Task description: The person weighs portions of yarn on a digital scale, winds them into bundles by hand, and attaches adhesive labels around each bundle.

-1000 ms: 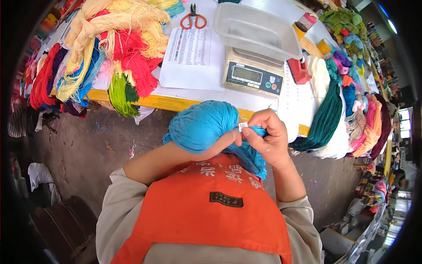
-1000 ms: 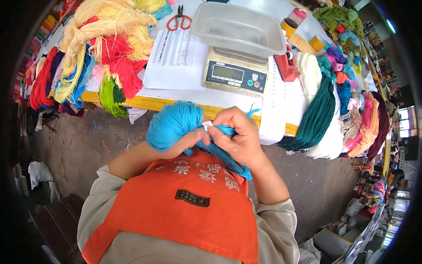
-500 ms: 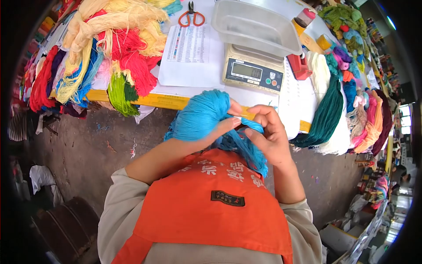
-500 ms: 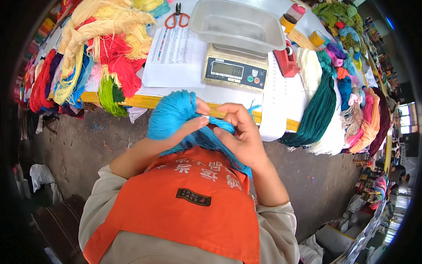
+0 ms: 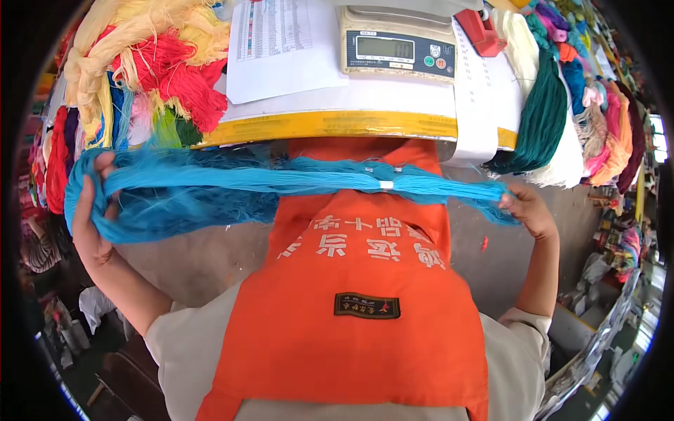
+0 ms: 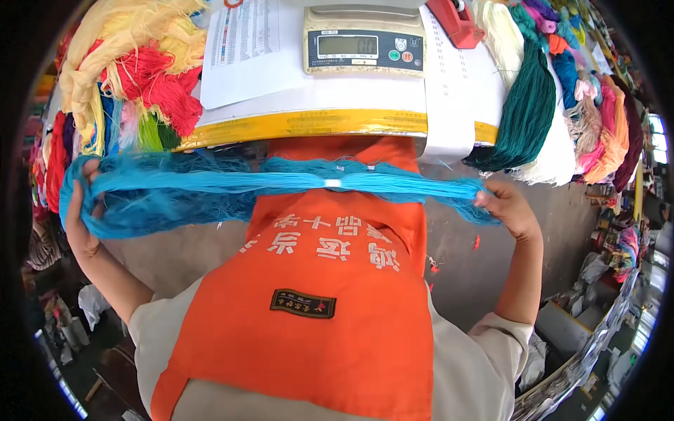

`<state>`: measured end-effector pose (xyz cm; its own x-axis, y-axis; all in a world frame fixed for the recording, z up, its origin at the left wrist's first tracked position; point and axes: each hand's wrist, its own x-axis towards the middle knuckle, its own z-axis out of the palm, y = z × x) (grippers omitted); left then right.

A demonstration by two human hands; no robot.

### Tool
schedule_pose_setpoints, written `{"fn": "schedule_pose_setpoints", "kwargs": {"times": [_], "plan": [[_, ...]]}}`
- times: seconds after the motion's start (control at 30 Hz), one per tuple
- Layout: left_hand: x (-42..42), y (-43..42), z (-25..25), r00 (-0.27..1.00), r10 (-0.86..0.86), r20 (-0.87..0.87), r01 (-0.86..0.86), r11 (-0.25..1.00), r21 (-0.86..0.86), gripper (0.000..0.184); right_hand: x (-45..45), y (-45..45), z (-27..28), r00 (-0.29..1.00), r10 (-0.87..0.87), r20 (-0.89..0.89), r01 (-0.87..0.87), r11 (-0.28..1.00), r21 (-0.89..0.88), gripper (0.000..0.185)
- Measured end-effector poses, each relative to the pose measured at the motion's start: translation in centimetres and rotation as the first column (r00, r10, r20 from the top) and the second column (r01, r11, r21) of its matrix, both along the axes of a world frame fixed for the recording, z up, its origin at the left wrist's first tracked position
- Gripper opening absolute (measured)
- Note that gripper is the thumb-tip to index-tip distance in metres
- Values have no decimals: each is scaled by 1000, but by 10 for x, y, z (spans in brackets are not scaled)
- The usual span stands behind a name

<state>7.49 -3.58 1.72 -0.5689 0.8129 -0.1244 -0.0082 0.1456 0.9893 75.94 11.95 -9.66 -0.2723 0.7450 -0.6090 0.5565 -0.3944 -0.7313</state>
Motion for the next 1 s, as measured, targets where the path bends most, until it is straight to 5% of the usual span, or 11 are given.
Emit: {"fn": "schedule_pose_setpoints", "kwargs": {"times": [0.07, 0.1, 0.23, 0.3, 0.33, 0.43, 0.5, 0.6, 0.8, 0.9, 1.0], "plan": [[40, 14, 2, 944, 138, -299, -169, 982, -80, 42, 18, -4, -37, 895, 316, 315, -342, 939, 31, 20], [39, 11, -5, 928, 194, -319, -224, 973, -59, 40, 6, -6, -43, 721, 523, 455, -645, 747, 162, 18], [46, 2, -24, 966, -259, -13, 251, 917, 309, 52, -105, 0, 4, 787, 537, 303, -608, 593, 527, 11], [106, 27, -21, 972, -229, -54, 231, 883, 410, 90, -175, 1, 44, 826, 563, -9, -434, 647, 627, 8], [122, 43, 3, 891, -447, -77, 448, 844, 296, 107, -204, 3, 58, 782, 615, -94, -362, 572, 736, 14], [177, 79, 12, 775, -629, 67, 509, 683, 523, 120, -269, -8, 95, 735, 488, -471, -94, 761, 642, 30], [197, 86, 14, 747, -664, 33, 533, 629, 566, 94, -297, -9, 114, 624, 431, -652, -67, 860, 505, 34], [198, 99, -11, 665, -743, -69, 620, 499, 605, 94, -313, -5, 110, 552, 462, -694, -82, 859, 506, 25], [202, 96, -21, 569, -785, 245, 542, 582, 607, 67, -305, 1, 104, 508, 403, -762, 9, 881, 472, 7], [203, 100, -16, 606, -750, 264, 571, 642, 511, 64, -291, 4, 114, 634, 232, -738, -48, 964, 262, 8], [198, 106, -12, 660, -742, -123, 712, 563, 420, 60, -284, 11, 107, 543, 238, -805, -212, 967, 143, 14]]}}
